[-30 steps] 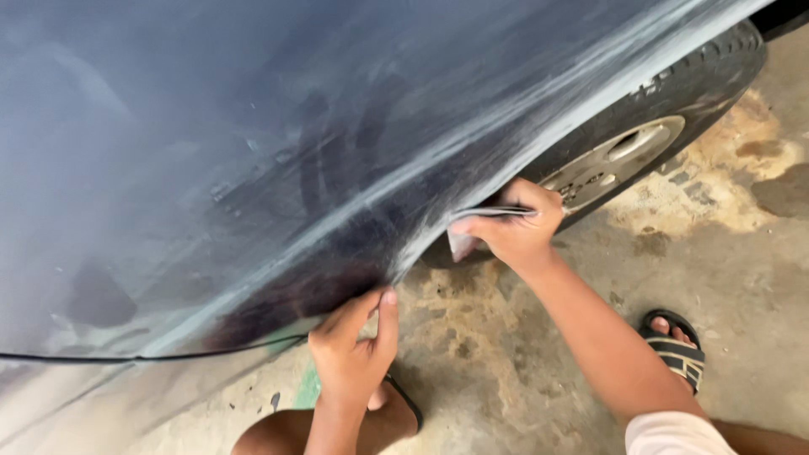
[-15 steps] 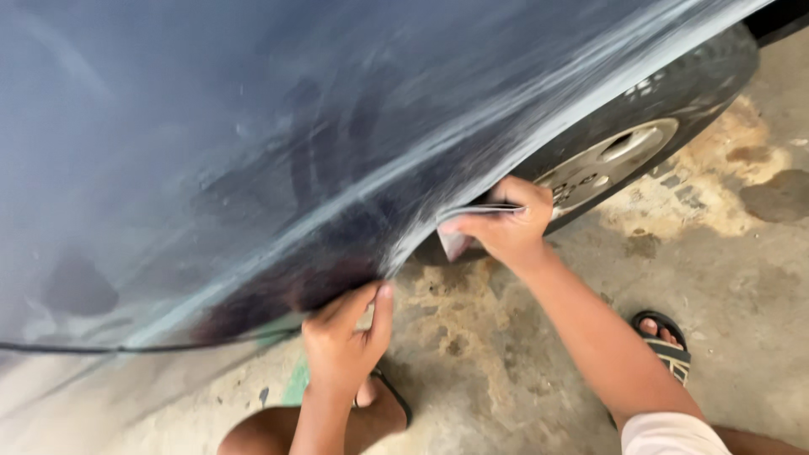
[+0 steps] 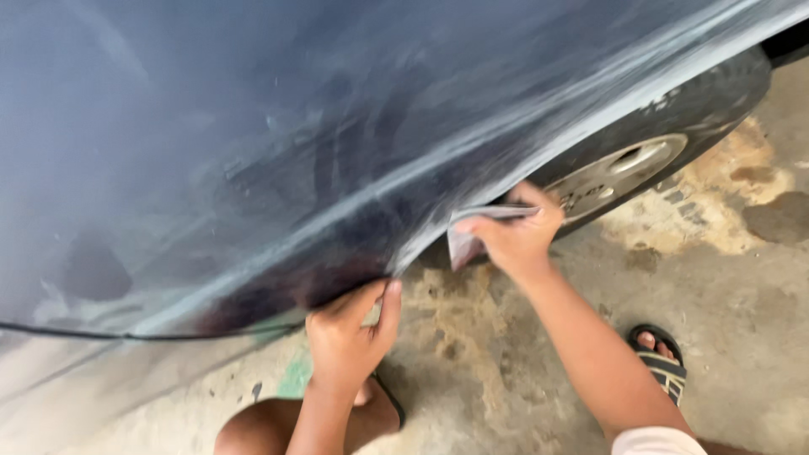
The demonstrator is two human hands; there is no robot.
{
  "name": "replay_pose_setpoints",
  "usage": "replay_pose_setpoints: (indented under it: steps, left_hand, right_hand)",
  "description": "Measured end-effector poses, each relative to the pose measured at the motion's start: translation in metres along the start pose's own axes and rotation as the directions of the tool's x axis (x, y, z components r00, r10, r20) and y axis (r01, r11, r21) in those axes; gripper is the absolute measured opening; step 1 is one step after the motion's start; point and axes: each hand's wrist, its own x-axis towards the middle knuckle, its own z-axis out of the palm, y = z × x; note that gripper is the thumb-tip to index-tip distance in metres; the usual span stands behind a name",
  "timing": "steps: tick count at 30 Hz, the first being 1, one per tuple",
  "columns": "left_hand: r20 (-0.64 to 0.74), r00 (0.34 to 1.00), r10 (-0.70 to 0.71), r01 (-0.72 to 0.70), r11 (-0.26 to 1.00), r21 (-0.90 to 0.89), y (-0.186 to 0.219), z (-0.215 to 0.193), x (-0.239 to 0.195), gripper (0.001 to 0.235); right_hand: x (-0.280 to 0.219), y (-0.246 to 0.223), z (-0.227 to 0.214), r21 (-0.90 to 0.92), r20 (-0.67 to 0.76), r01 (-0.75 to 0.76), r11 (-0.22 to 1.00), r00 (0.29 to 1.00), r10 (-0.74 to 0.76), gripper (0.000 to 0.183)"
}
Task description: The person uses a sanding block to sand the lower side panel of a dark-colored car near the front wheel. The person moves the sanding block back and forth along the panel, focusing on the area above the wheel arch.
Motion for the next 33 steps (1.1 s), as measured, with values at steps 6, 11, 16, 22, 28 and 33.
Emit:
replay_pose_setpoints:
  steps: [6,11,16,22,28,33]
  left_hand:
    - [0.033,0.999,-0.007,0.007,1.0,-0.019,0.003,-0.004,0.004,0.019]
    - [0.01,1.0,-0.006,0.006,1.0,0.027,0.001,-0.006,-0.004,0.014]
    - [0.048,0.998,-0.026,0.026,1.0,0.013,0.002,-0.007,-0.004,0.012]
    - [-0.007,0.999,-0.031,0.032,0.998,0.051,0.002,-0.001,0.007,0.019]
    - [0.004,1.0,0.022,-0.022,1.0,0.008,-0.001,-0.002,0.012,0.02]
    - [0.048,0.999,-0.015,0.015,1.0,-0.009,-0.003,-0.002,-0.001,0.021]
  right_hand:
    - [-0.011,-0.005,0.019,0.123,0.367,0.341,0.932,0.857,-0.362,0.055]
    - [-0.011,-0.014,0.017,0.018,0.244,0.328,0.944,0.915,-0.323,0.054]
    - [-0.011,-0.005,0.002,-0.179,0.08,-0.15,0.972,0.983,0.166,0.019]
    - [0.008,-0.028,0.012,0.146,0.426,0.259,0.955,0.854,-0.297,0.023]
    - [-0.009,0.008,0.019,0.051,0.458,0.405,0.913,0.803,-0.382,0.048]
    - [-0.003,-0.022,0.021,-0.081,0.585,0.054,0.995,0.811,0.004,0.057]
